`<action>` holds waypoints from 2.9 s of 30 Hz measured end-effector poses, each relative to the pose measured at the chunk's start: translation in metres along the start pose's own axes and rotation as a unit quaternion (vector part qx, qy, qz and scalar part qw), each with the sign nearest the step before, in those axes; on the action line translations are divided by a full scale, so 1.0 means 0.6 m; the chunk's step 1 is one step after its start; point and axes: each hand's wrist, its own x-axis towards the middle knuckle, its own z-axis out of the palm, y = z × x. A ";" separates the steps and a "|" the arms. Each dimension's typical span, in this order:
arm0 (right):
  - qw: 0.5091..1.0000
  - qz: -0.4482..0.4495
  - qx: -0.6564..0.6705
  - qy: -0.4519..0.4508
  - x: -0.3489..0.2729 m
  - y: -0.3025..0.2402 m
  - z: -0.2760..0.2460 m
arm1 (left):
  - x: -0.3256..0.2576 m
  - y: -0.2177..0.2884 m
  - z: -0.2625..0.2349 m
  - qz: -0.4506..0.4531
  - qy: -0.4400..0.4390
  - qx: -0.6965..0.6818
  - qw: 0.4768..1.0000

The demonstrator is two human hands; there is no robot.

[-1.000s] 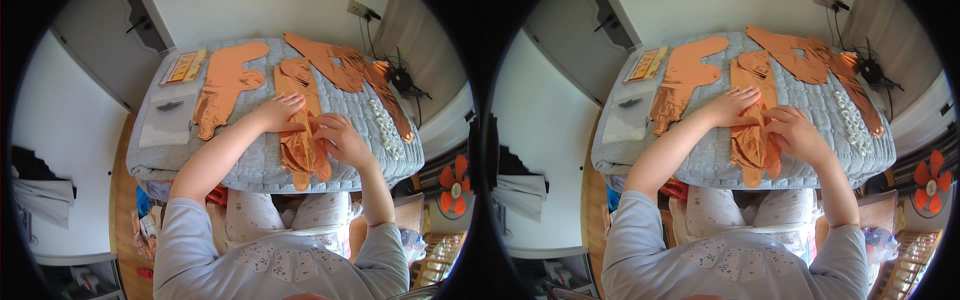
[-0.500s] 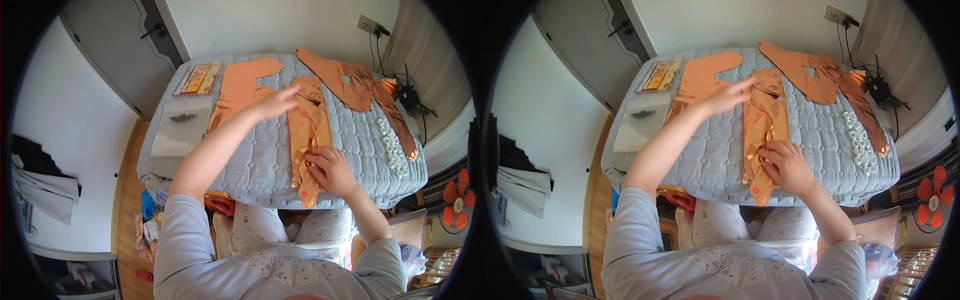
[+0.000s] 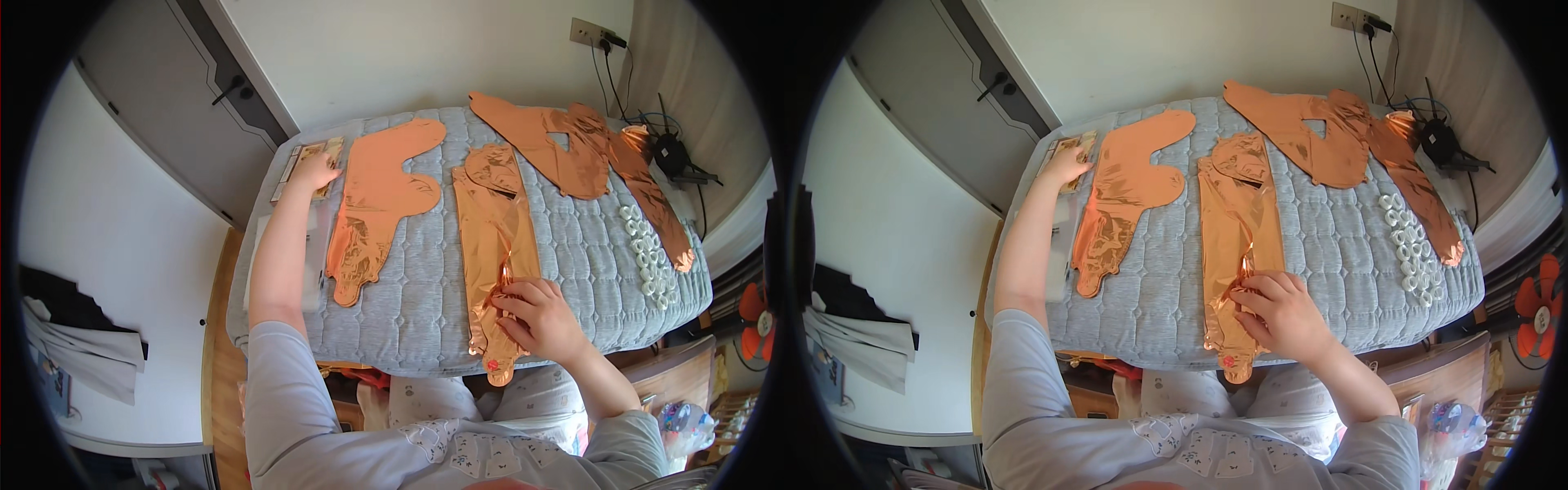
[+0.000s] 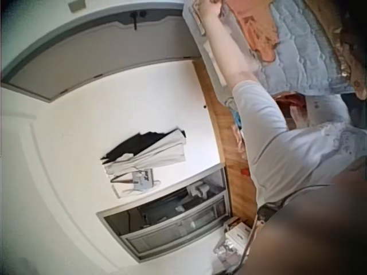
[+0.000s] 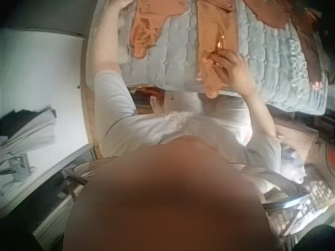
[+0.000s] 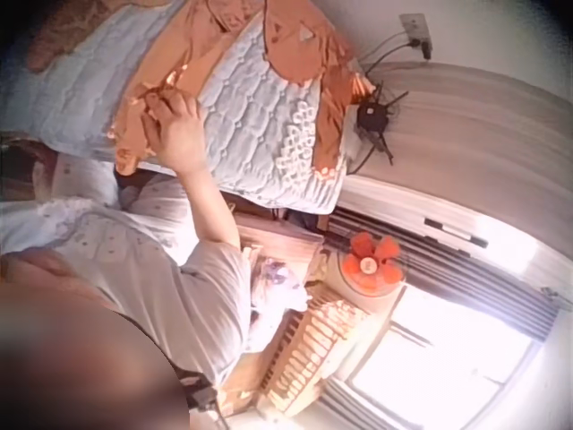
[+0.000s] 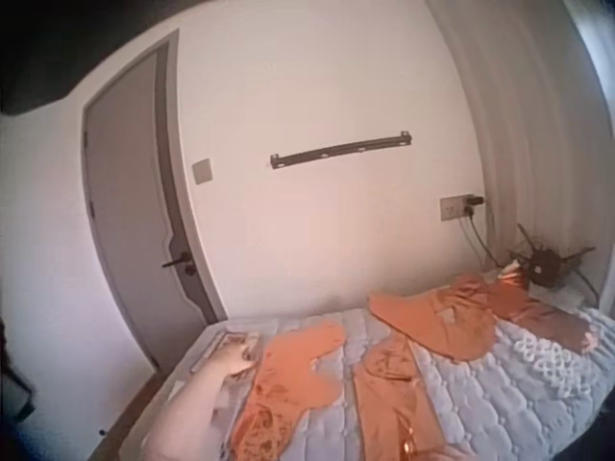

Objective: The person flattens and lays out deflated foil balloons on a bed. Then, the person folds one of the balloons into a small square, places it onto a cardboard insert, and slips it into a plastic packaging sleeve.

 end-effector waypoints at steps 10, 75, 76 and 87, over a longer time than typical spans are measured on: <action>1.000 0.003 -0.017 0.007 -0.008 0.007 0.001 | -0.061 0.093 -0.040 -0.079 0.104 0.058 0.990; 1.000 0.011 0.002 0.014 -0.022 0.006 0.001 | -0.381 0.049 -0.065 0.203 -0.075 -0.005 0.976; 1.000 0.013 0.001 0.014 -0.022 0.006 0.002 | -0.382 0.054 -0.069 0.218 -0.063 0.026 0.974; 1.000 0.019 0.003 0.017 -0.023 0.006 0.002 | -0.455 0.180 -0.115 0.394 0.021 0.086 0.915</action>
